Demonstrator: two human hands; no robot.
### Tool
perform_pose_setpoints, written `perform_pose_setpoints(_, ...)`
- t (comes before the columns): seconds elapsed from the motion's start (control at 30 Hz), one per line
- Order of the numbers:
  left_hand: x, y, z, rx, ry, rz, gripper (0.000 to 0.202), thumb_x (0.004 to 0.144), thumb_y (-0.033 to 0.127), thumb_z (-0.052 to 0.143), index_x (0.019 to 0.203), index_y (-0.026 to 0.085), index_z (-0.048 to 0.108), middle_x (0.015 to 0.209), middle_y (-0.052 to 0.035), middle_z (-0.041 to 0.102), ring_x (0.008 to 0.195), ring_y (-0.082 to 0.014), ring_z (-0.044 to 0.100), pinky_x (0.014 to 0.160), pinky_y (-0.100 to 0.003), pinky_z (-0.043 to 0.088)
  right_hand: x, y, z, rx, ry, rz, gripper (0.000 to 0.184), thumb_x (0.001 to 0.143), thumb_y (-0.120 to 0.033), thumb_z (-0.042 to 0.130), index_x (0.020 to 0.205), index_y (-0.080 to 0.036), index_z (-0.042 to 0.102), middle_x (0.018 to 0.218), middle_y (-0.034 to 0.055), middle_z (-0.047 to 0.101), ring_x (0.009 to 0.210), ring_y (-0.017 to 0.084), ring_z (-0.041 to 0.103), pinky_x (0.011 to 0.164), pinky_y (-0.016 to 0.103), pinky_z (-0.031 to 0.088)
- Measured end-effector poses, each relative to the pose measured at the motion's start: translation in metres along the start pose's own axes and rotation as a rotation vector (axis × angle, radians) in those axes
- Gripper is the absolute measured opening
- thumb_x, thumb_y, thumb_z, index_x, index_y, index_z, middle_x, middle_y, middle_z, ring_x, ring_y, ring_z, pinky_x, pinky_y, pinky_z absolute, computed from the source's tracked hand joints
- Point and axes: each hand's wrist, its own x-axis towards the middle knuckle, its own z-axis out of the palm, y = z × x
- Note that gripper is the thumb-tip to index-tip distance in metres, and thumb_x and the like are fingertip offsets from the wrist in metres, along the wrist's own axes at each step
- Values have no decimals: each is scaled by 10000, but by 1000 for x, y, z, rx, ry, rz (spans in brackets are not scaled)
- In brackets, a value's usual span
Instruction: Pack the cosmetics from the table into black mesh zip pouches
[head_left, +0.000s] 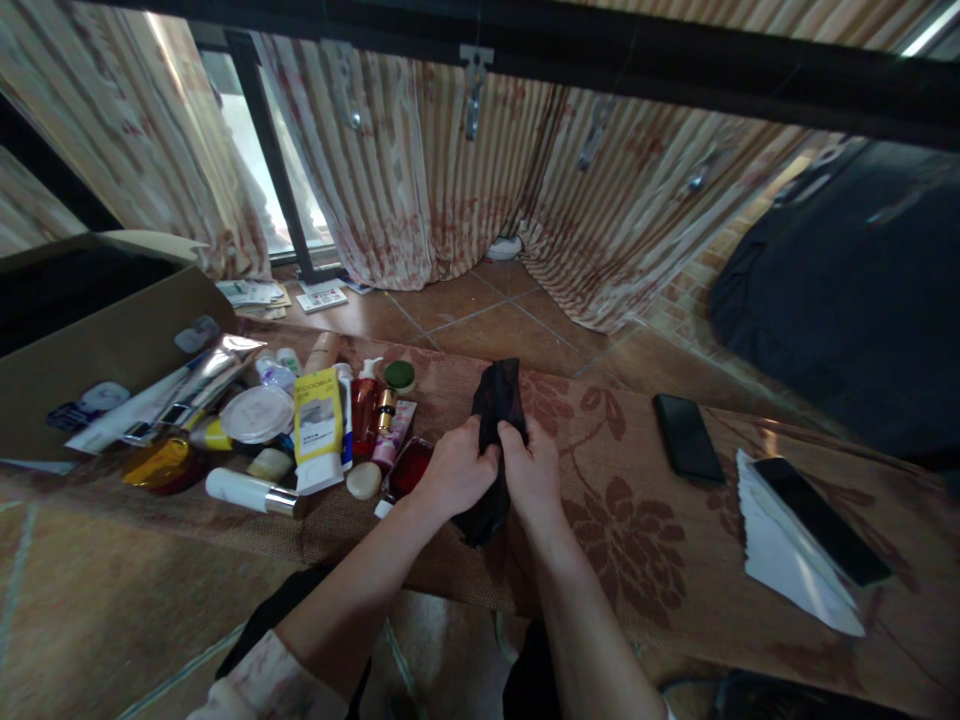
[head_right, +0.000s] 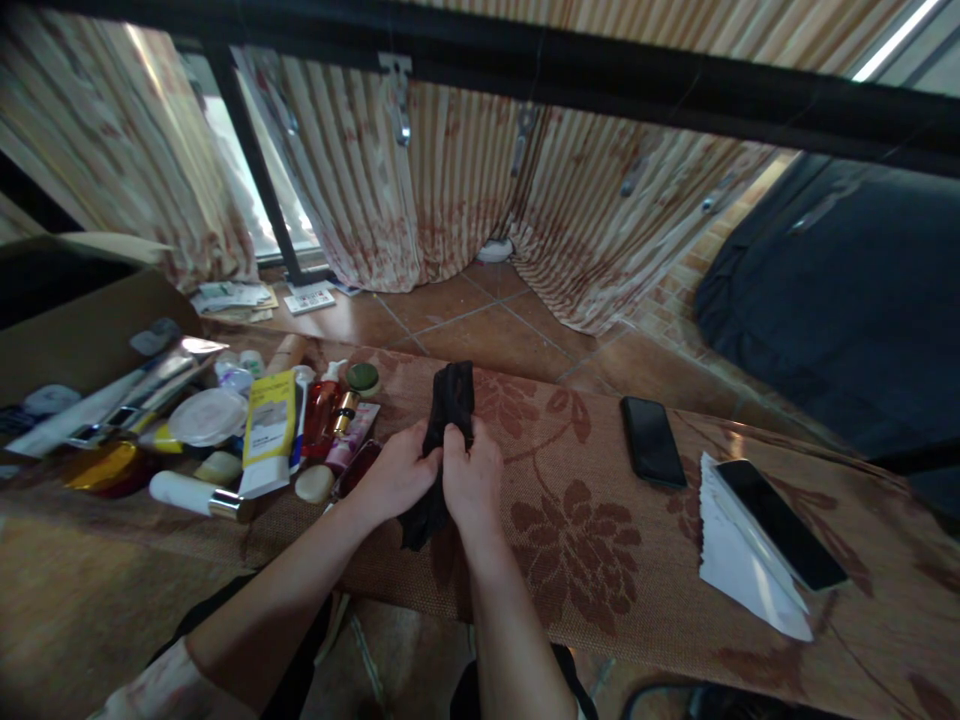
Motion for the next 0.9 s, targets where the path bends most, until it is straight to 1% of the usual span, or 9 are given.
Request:
perform_pose_setpoints(0.2,0,1,0,-5,-6,-5,214,797,162,440,950,163,589,905,-97,706,875,-237,673,800,-342,505,-1,0,0,3,9,-7,332,812,-379,464,934,-154,676,862,96,709,815,232,630,746,324,454)
perform_pose_setpoints(0.5,0,0,0,14,1,1,225,801,166,431,963,153,587,914,-114,705,900,-254,675,806,-353,500,-1,-2,-1,2,9,-11,320,811,-372,464,915,-157,676,839,89,708,787,229,625,719,317,442)
perform_pose_setpoints(0.63,0,0,0,-2,-1,5,232,795,158,434,963,154,593,910,-107,706,888,-250,676,808,-355,500,-2,-4,-1,-12,10,-4,321,811,-377,460,899,-153,672,811,87,701,766,228,617,702,315,431)
perform_pose_setpoints(0.8,-1,1,-1,-4,-2,-3,244,792,153,441,980,152,597,918,-106,708,897,-250,674,812,-355,500,-3,-6,-2,-19,-1,1,326,815,-372,454,919,-150,669,837,97,701,804,236,627,725,317,435)
perform_pose_setpoints(0.9,-1,1,-1,-2,-5,-4,249,796,153,442,990,151,599,920,-108,709,899,-253,674,809,-357,501,-3,-6,-2,-28,-5,10,334,813,-375,452,928,-150,671,826,95,700,794,235,627,719,316,437)
